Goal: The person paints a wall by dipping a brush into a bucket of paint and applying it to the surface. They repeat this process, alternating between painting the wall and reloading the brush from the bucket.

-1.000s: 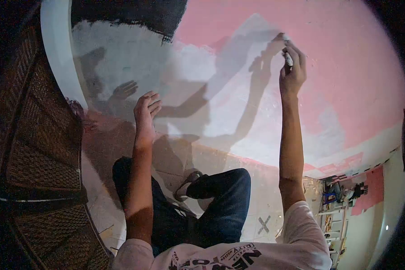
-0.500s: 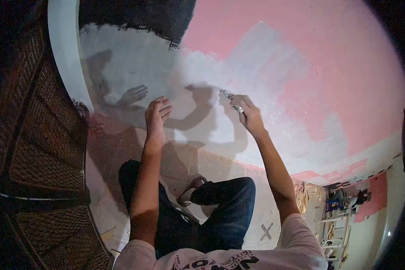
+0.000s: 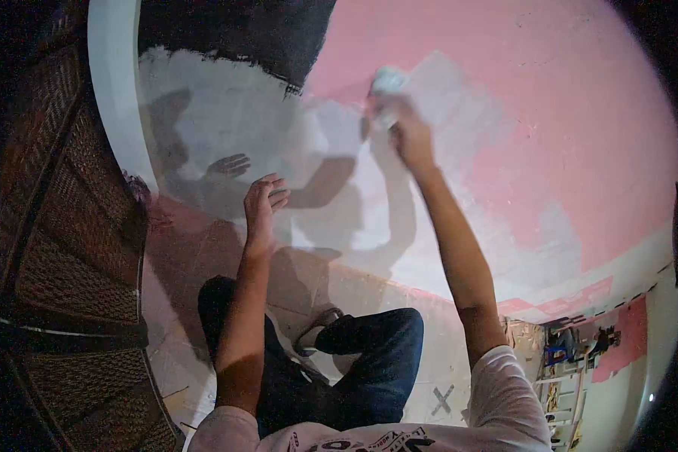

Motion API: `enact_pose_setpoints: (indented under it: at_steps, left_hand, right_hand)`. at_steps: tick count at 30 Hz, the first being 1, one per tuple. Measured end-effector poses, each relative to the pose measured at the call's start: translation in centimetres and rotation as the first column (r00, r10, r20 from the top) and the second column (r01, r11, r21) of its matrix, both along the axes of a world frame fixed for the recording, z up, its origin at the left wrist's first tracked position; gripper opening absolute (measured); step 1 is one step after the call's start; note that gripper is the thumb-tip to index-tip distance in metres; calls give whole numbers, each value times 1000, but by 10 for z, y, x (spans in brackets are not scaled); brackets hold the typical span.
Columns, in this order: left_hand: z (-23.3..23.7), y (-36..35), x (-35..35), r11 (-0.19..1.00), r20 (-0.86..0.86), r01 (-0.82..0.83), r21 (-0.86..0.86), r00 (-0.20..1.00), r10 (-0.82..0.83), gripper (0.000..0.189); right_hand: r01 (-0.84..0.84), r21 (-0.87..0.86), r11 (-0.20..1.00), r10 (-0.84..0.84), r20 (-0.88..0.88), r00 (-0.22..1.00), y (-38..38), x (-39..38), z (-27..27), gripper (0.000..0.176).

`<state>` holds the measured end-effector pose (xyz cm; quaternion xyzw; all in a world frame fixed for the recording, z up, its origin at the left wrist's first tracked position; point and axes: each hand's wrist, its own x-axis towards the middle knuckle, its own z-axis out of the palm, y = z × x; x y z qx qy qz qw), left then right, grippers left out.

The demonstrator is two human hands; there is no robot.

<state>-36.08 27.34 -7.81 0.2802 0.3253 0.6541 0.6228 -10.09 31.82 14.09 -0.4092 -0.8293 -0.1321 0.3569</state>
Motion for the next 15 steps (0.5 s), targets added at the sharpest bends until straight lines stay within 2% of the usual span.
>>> enact_pose_setpoints:
  at_steps: [1, 2, 3, 6, 7, 10, 15]
  left_hand:
    - [1, 0, -1, 1000, -5, 12, -11, 1000, -12, 39]
    - [3, 0, -3, 1000, -9, 19, -21, 1000, -19, 39]
    - [3, 0, -5, 999, -10, 21, -35, 1000, -21, 39]
    - [0, 0, -13, 1000, 1, -13, -15, 1000, 13, 39]
    - [-1, 1, -16, 1000, 4, -17, -24, 1000, 17, 39]
    - [-2, 2, -16, 999, 22, -8, -41, 1000, 8, 40]
    - [-6, 11, -8, 999, 47, -9, -47, 999, 11, 40]
  right_hand:
    - [-15, 75, 997, 1, 184, 983, -12, -14, -20, 45]
    - [14, -72, 997, 3, 230, 973, -13, -19, -39, 45]
    - [-58, -171, 984, 85, 153, 985, -19, -26, -50, 43]
    - [-237, -131, 963, 231, -60, 971, -31, -46, -51, 38]
    - [-165, -76, 983, 158, -91, 983, -36, -59, -34, 24]
    - [-182, 24, 983, 182, -42, 982, -22, -56, -2, 23]
    - [-115, 48, 992, 116, -20, 993, 2, -49, 33, 21]
